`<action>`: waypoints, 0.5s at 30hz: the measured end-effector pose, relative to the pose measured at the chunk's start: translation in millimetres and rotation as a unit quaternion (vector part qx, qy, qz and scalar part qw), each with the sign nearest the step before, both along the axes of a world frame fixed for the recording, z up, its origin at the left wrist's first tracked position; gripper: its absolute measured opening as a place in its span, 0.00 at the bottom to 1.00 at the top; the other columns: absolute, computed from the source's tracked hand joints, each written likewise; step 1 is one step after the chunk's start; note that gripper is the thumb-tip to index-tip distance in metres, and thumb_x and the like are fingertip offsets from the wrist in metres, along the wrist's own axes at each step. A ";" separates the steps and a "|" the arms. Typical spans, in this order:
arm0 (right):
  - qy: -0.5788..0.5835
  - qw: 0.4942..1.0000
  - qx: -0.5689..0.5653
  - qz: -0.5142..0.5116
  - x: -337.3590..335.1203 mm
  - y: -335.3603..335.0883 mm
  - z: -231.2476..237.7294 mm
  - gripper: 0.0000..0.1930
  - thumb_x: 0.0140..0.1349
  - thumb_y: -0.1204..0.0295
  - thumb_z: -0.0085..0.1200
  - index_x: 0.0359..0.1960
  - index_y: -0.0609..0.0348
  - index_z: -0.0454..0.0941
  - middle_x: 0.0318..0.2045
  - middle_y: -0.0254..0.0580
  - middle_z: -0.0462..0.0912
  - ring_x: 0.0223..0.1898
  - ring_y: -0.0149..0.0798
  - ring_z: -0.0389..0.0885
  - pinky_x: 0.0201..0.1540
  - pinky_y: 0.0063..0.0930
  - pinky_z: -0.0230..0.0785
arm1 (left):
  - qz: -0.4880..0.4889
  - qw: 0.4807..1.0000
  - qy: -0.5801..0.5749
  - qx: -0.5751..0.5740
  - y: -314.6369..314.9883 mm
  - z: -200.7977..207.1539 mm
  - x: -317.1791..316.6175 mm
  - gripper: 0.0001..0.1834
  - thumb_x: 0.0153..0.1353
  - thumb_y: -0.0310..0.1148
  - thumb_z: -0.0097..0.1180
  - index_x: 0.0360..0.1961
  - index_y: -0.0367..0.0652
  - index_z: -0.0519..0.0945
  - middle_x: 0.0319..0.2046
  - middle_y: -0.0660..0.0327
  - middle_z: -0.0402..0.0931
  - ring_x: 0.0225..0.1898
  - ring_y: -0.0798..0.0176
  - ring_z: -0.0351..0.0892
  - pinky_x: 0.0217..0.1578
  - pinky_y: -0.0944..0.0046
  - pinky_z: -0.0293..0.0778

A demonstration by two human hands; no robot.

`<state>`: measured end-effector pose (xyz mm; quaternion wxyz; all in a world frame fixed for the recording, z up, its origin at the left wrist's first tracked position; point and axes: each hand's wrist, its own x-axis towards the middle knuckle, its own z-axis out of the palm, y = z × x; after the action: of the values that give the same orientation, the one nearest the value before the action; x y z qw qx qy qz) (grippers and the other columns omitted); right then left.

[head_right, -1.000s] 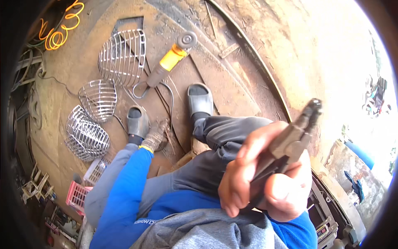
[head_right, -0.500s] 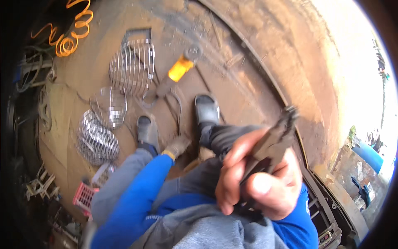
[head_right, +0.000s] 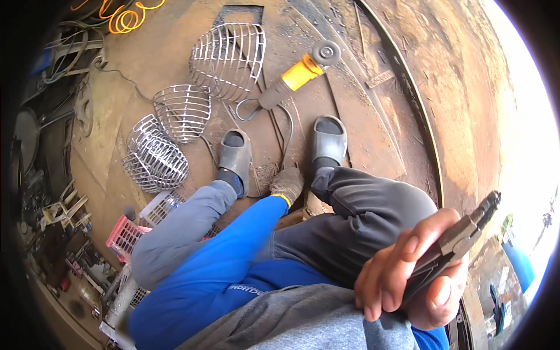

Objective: The person sits on the floor and handles metal wire baskets, using an angle grinder to smooth edges and pliers to bend and cut wires while wearing a glove on one hand.

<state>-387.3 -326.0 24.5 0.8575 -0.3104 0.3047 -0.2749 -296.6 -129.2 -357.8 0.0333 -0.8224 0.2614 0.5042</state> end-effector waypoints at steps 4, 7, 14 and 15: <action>-0.007 1.000 0.000 0.028 3.9 0.9 -2.2 0.21 0.70 0.61 0.52 0.46 0.67 0.58 0.16 0.44 0.72 0.14 0.43 0.77 0.16 0.38 0.73 | 0.051 0.998 -0.029 0.032 18.1 -21.1 4.7 0.17 0.61 0.42 0.54 0.42 0.41 0.82 0.45 0.43 0.81 0.49 0.38 0.80 0.52 0.45 0.75; 0.000 1.000 0.005 0.015 2.9 1.6 -3.8 0.21 0.70 0.61 0.52 0.46 0.66 0.58 0.16 0.44 0.73 0.14 0.44 0.77 0.16 0.38 0.74 | 0.064 0.997 -0.036 0.000 7.1 -10.3 16.0 0.17 0.58 0.40 0.56 0.44 0.41 0.81 0.46 0.43 0.80 0.49 0.38 0.80 0.50 0.44 0.76; -0.040 0.996 -0.045 0.068 2.7 -5.3 -10.6 0.16 0.73 0.63 0.46 0.48 0.62 0.56 0.18 0.38 0.74 0.16 0.39 0.80 0.17 0.33 0.78 | 0.026 0.990 0.001 -0.138 -10.6 16.3 74.0 0.15 0.62 0.42 0.54 0.45 0.45 0.77 0.43 0.44 0.79 0.47 0.39 0.80 0.46 0.45 0.76; -0.036 0.996 -0.045 0.069 3.3 -5.5 -8.6 0.16 0.73 0.63 0.45 0.48 0.62 0.56 0.18 0.38 0.74 0.15 0.39 0.80 0.17 0.33 0.78 | 0.049 0.983 0.006 -0.174 -9.1 17.1 83.2 0.15 0.63 0.42 0.54 0.45 0.44 0.77 0.42 0.44 0.79 0.46 0.39 0.80 0.46 0.45 0.76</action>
<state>-384.0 -331.6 15.9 0.8700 -0.3588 0.2391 -0.2391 -213.4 -138.3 -340.6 -0.1368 -0.8245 0.3050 0.4565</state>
